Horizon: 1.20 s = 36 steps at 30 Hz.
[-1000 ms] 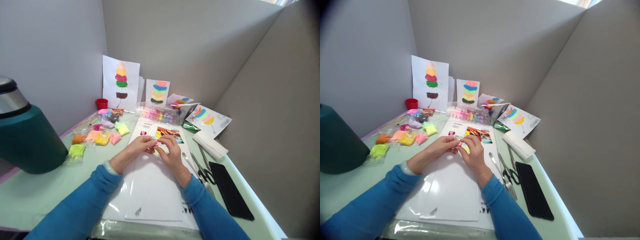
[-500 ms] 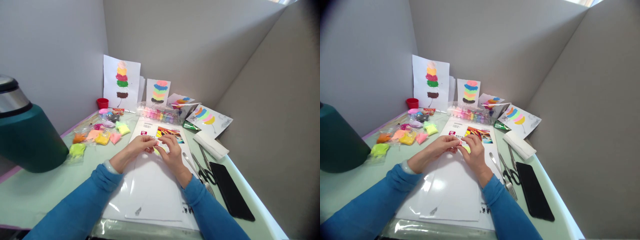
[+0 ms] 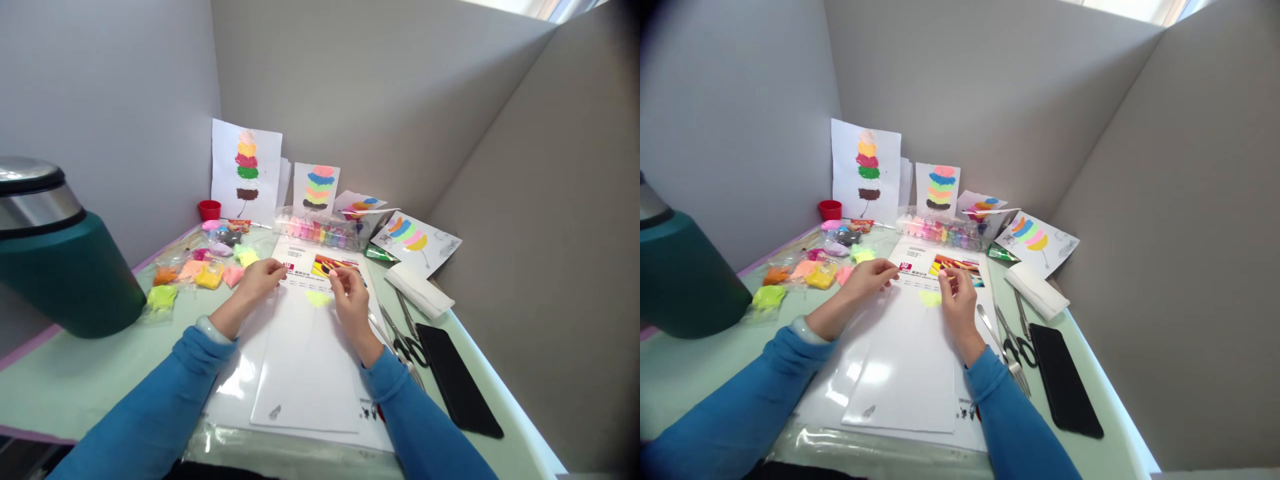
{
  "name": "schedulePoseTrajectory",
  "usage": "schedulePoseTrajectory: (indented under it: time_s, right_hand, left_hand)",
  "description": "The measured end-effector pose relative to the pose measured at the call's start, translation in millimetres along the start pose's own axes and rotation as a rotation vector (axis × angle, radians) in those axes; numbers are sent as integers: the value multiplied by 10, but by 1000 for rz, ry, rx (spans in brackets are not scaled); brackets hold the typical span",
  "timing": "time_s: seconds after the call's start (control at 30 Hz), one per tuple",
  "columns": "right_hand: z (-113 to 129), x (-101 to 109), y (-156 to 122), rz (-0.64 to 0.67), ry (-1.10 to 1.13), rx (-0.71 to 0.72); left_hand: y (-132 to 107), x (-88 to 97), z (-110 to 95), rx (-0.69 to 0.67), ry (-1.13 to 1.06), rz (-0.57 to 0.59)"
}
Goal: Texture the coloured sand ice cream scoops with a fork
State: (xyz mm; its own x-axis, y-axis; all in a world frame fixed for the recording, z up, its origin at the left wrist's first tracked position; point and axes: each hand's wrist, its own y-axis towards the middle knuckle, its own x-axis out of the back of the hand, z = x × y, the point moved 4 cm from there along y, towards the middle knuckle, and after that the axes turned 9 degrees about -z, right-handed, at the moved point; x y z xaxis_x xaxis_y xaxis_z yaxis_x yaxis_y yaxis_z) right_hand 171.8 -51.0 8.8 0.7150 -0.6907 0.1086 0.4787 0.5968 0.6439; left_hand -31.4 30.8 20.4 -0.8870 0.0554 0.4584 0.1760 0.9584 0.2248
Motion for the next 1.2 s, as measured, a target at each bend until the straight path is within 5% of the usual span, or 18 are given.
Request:
schedulePoseTrajectory:
  time_s: [0.2,0.4,1.2]
  right_hand:
    - [11,63,-4,133,-27,-92]
    - [212,193,-254,423,-278,156]
    - [163,120,-380,523,-547,270]
  left_hand:
    - [-184,-33,-53,-268,442,134]
    - [-243,-166,12,-419,517,173]
    - [-235,-156,71,-365,419,182]
